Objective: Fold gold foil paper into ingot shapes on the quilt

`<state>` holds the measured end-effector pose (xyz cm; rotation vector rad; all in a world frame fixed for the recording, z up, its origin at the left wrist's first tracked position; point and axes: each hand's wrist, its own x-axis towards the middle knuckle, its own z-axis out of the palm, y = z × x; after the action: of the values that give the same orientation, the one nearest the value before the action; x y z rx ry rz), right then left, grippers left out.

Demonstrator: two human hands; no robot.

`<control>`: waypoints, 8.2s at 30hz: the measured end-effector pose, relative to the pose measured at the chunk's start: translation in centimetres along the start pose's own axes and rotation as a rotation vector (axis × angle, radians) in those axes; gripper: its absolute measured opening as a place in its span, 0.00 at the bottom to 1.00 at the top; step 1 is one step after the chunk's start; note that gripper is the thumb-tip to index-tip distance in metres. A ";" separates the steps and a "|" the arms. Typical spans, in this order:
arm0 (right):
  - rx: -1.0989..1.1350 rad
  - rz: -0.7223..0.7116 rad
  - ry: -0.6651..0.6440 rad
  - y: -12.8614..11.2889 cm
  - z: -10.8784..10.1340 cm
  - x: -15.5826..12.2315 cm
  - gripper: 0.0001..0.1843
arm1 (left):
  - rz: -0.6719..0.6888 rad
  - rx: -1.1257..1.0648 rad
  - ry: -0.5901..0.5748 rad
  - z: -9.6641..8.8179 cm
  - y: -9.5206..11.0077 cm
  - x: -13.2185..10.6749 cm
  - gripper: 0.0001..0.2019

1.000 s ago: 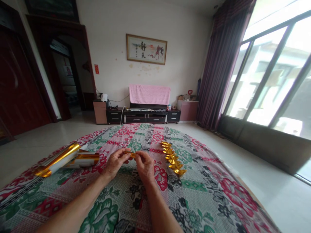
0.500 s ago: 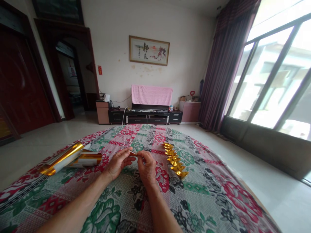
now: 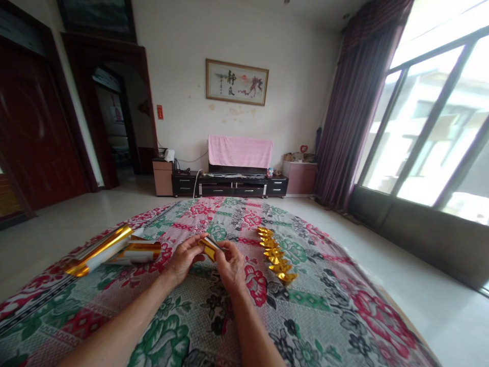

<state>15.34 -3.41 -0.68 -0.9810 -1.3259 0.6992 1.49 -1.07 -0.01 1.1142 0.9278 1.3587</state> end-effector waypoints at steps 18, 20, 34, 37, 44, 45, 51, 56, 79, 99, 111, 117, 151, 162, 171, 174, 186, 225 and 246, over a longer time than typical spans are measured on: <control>-0.059 -0.040 0.046 0.8 0.0 0.3 0.12 | 0.044 0.049 -0.077 0.2 0.5 -0.3 0.18; -0.103 -0.048 0.015 0.7 0.0 0.1 0.13 | 0.054 0.065 -0.090 0.2 0.5 -0.3 0.15; -0.082 0.041 -0.002 0.2 -0.5 0.4 0.19 | 0.063 -0.021 -0.042 -0.2 -0.7 0.5 0.16; -0.116 0.045 0.033 0.4 -0.4 0.4 0.20 | 0.052 -0.021 -0.058 0.2 -0.5 0.3 0.16; -0.145 -0.013 0.114 1.4 -0.3 0.6 0.20 | 0.050 0.098 -0.084 0.8 0.1 -0.2 0.13; -0.162 -0.028 0.121 1.3 -0.3 0.6 0.19 | 0.068 0.135 -0.071 0.7 0.1 -0.1 0.12; -0.269 -0.112 0.162 0.9 -0.5 0.6 0.17 | 0.140 0.355 0.045 0.2 0.2 0.4 0.15; -0.327 -0.126 0.170 0.6 -0.6 0.6 0.17 | 0.061 0.276 0.007 0.5 0.3 0.1 0.16; 0.401 0.332 -0.119 -0.2 -1.8 0.4 0.25 | 0.411 0.391 -0.125 0.5 0.6 -0.3 0.09; 0.119 0.053 -0.078 -0.4 -1.3 0.4 0.15 | 0.132 0.181 0.081 0.5 -0.2 0.3 0.14; 0.175 0.061 0.066 1.5 -1.0 0.8 0.15 | 0.219 0.303 0.066 0.7 -0.2 0.1 0.13; 0.223 0.054 0.104 1.3 -0.7 0.9 0.14 | 0.269 0.362 0.068 0.6 -0.4 0.1 0.13; 0.310 0.171 0.125 1.8 -1.0 1.1 0.13 | 0.323 0.409 0.038 0.7 -0.7 0.1 0.12; 0.296 0.127 0.105 2.1 -1.1 1.0 0.12 | 0.242 0.219 0.025 1.1 -0.7 0.2 0.18; 0.285 0.117 0.095 1.8 -1.2 1.0 0.12 | 0.203 0.183 0.061 1.2 -0.6 0.2 0.19; 0.278 0.127 0.101 1.4 -1.2 0.9 0.11 | 0.205 0.177 0.061 1.3 -0.6 0.3 0.18; 0.259 0.131 0.109 0.9 -1.1 0.9 0.12 | 0.222 0.184 0.044 0.9 -1.3 0.8 0.17; -0.996 0.096 -0.021 0.9 -0.4 0.4 0.10 | 0.418 1.193 -0.113 0.6 -1.9 0.8 0.13; -1.056 0.020 -0.079 0.4 -0.6 -0.6 0.13 | 0.542 1.336 -0.091 -0.3 -2.4 0.0 0.10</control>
<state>15.85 -3.83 -1.28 -1.7997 -1.7828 -0.0156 1.84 -0.79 -2.38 2.5419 1.5890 0.9641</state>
